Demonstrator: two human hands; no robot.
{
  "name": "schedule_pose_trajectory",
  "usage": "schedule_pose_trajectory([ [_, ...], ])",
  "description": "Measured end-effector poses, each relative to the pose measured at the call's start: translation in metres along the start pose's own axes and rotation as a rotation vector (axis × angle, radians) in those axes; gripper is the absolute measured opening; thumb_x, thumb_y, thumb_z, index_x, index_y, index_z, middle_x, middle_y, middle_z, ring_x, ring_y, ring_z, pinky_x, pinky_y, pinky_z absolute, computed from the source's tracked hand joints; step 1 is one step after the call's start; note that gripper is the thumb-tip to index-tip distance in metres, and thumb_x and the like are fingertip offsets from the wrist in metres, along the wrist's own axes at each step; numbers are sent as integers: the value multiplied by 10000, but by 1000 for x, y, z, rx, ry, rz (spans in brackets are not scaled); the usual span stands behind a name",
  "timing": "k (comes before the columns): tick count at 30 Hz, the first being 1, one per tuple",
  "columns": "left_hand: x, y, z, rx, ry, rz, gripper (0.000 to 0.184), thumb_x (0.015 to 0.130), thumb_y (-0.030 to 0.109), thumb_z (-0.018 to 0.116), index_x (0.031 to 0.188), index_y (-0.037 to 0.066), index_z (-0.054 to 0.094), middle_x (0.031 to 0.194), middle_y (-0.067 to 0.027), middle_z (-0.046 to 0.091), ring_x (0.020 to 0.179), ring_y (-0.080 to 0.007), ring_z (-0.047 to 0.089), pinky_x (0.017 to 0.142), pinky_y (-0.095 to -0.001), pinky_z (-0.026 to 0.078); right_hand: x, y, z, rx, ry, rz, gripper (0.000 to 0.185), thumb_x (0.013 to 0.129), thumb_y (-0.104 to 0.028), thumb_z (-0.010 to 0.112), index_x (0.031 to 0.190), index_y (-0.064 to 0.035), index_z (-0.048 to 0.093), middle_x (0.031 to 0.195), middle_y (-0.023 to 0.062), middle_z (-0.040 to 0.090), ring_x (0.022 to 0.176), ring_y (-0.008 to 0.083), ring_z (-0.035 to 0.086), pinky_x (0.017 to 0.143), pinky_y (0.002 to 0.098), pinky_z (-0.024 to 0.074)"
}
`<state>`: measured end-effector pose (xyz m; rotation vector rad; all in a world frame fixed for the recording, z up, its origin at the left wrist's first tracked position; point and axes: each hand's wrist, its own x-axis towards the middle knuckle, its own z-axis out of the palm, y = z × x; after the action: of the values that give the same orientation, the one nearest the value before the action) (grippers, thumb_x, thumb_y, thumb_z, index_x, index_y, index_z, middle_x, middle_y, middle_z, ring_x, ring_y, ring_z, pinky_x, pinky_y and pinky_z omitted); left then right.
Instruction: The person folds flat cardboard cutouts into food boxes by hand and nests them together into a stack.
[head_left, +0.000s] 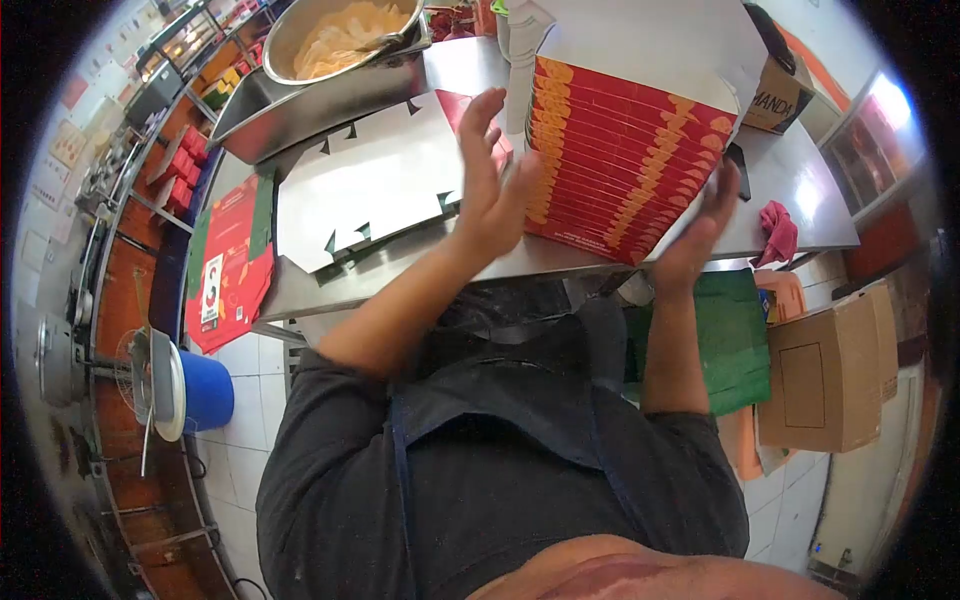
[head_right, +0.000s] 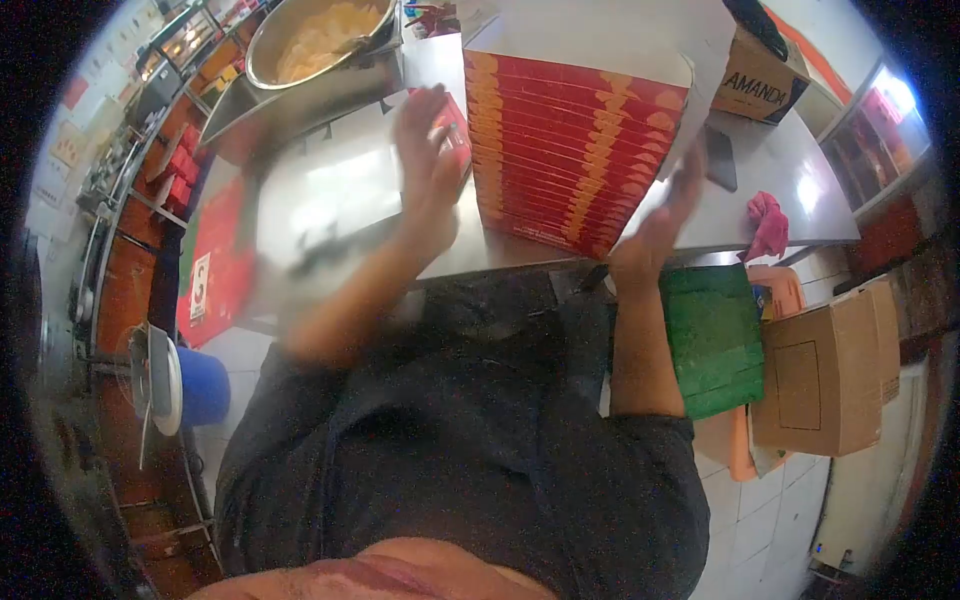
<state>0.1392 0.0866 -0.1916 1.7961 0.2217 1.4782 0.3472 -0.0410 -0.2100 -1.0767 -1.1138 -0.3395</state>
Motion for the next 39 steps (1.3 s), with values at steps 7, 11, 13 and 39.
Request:
schedule_pose_trajectory([
  [7,-8,182,-45,-12,-420,281,313,892,138,608,1204,158,627,1255,-229,632,1173,-458,598,959,-534,526,-28,-43,8,-171,-40,-666,345,944,-360,666,1163,-129,534,1274,132,520,1287,359,511,1088,514,451],
  [11,-15,213,-59,-85,-546,131,289,869,117,638,1143,200,676,1232,-234,637,1169,-473,600,938,-546,534,-11,-47,35,-112,82,-720,267,928,-295,699,1103,-138,575,1195,116,573,1184,354,573,975,486,517],
  [13,-20,222,-66,-55,-611,71,278,873,117,639,1137,190,681,1225,-230,642,1165,-457,606,940,-533,533,-9,-51,45,26,-42,-648,234,930,-246,693,1094,-129,575,1129,106,601,1134,350,602,960,479,517],
  [39,-54,14,-245,883,-469,-385,447,893,369,750,1114,-19,745,1176,-205,706,1112,-357,664,971,-412,523,-57,-42,234,-32,-1340,-150,331,994,-199,592,1256,-35,711,1276,205,693,1181,360,665,1036,402,503],
])
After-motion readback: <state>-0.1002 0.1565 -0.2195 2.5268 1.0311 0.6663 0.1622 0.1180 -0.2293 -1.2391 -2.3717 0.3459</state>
